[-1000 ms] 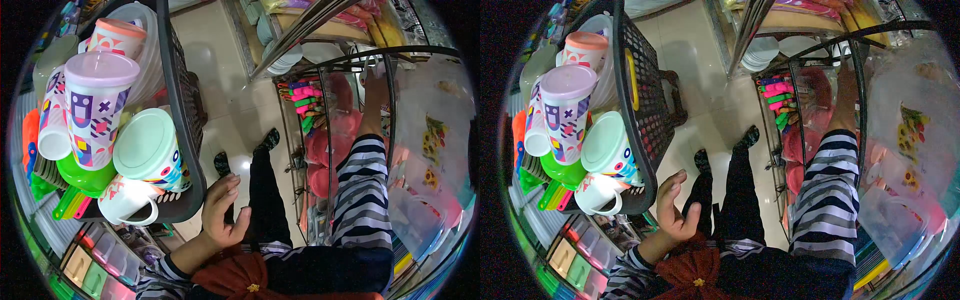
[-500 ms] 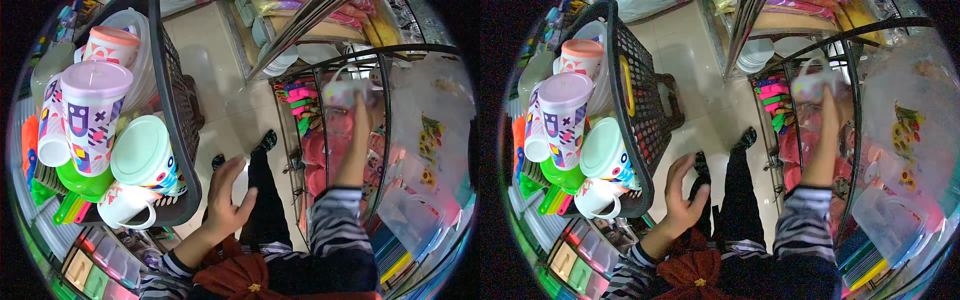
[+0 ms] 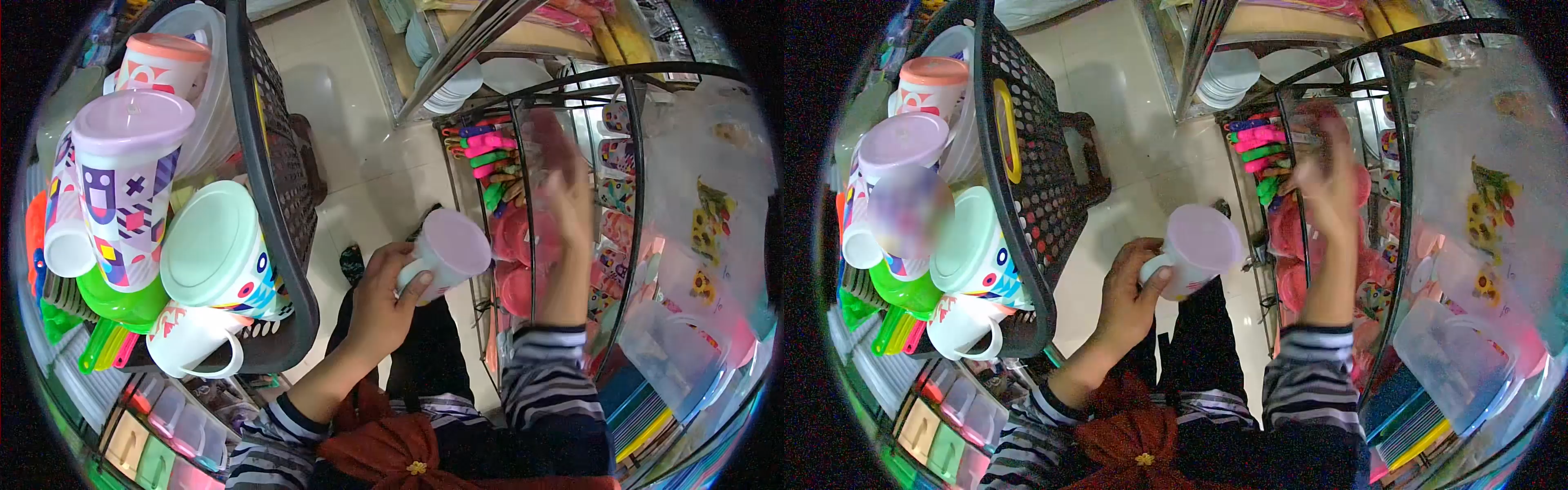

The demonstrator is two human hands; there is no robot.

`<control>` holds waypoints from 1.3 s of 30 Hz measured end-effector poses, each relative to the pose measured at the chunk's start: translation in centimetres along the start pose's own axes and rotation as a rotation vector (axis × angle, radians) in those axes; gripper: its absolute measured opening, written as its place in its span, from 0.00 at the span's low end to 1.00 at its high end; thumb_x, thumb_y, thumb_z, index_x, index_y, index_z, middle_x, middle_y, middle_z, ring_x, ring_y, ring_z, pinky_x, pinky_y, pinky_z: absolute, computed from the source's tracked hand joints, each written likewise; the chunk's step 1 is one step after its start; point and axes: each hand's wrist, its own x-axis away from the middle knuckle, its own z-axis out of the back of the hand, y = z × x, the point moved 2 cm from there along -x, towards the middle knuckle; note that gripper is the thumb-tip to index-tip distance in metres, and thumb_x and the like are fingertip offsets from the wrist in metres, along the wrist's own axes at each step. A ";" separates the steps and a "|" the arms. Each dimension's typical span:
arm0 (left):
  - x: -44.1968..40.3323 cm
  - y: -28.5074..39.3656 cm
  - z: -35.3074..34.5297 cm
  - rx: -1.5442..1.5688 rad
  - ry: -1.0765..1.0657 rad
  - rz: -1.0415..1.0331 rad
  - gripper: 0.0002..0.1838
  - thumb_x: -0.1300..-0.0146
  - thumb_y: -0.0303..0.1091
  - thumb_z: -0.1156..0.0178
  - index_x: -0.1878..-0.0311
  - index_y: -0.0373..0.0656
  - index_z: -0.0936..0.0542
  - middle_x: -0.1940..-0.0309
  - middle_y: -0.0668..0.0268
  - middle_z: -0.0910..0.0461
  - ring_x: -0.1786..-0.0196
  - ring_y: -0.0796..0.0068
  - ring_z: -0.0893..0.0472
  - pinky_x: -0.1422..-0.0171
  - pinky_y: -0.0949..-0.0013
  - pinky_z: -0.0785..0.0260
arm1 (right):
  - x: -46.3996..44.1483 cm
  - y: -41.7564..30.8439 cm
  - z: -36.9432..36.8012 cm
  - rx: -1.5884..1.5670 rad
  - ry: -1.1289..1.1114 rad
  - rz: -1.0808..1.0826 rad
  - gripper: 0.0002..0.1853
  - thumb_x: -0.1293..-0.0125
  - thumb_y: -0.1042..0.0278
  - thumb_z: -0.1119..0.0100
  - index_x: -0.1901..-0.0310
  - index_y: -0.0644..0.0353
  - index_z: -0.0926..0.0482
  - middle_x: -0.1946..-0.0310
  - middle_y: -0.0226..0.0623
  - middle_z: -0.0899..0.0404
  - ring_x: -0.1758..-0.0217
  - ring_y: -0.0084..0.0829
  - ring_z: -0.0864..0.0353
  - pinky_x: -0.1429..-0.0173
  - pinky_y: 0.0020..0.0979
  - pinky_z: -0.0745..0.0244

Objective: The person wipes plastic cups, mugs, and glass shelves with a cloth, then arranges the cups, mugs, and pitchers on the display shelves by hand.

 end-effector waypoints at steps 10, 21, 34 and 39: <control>3.0 -4.5 1.2 -0.033 0.096 0.018 0.15 0.38 0.31 0.43 0.51 0.35 0.26 0.47 0.56 0.30 0.44 0.61 0.29 0.40 0.64 0.37 | -9.2 9.5 10.0 1.198 0.576 -0.393 0.32 0.46 0.39 0.43 0.62 0.68 0.21 0.64 0.55 0.20 0.60 0.53 0.20 0.57 0.50 0.26; 3.8 -4.7 1.3 -0.098 0.110 -0.004 0.15 0.42 0.32 0.38 0.53 0.36 0.24 0.48 0.54 0.29 0.45 0.56 0.27 0.43 0.63 0.34 | -13.0 18.6 16.9 1.310 0.572 -0.010 0.31 0.40 0.38 0.51 0.58 0.64 0.22 0.67 0.57 0.21 0.63 0.56 0.21 0.59 0.49 0.25; 7.6 3.0 3.8 0.000 0.012 -0.150 0.12 0.45 0.33 0.37 0.62 0.36 0.23 0.45 0.51 0.30 0.45 0.53 0.27 0.43 0.61 0.34 | 5.3 4.2 0.1 0.340 0.663 -0.138 0.28 0.50 0.64 0.31 0.50 0.67 0.30 0.52 0.44 0.27 0.50 0.35 0.28 0.44 0.33 0.33; 11.7 8.0 8.0 0.113 0.041 -0.425 0.10 0.47 0.29 0.35 0.65 0.37 0.26 0.46 0.45 0.31 0.39 0.47 0.31 0.36 0.52 0.40 | 11.0 -7.0 -3.9 -0.261 0.396 -0.220 0.29 0.50 0.76 0.33 0.46 0.68 0.34 0.49 0.41 0.30 0.44 0.35 0.31 0.38 0.35 0.38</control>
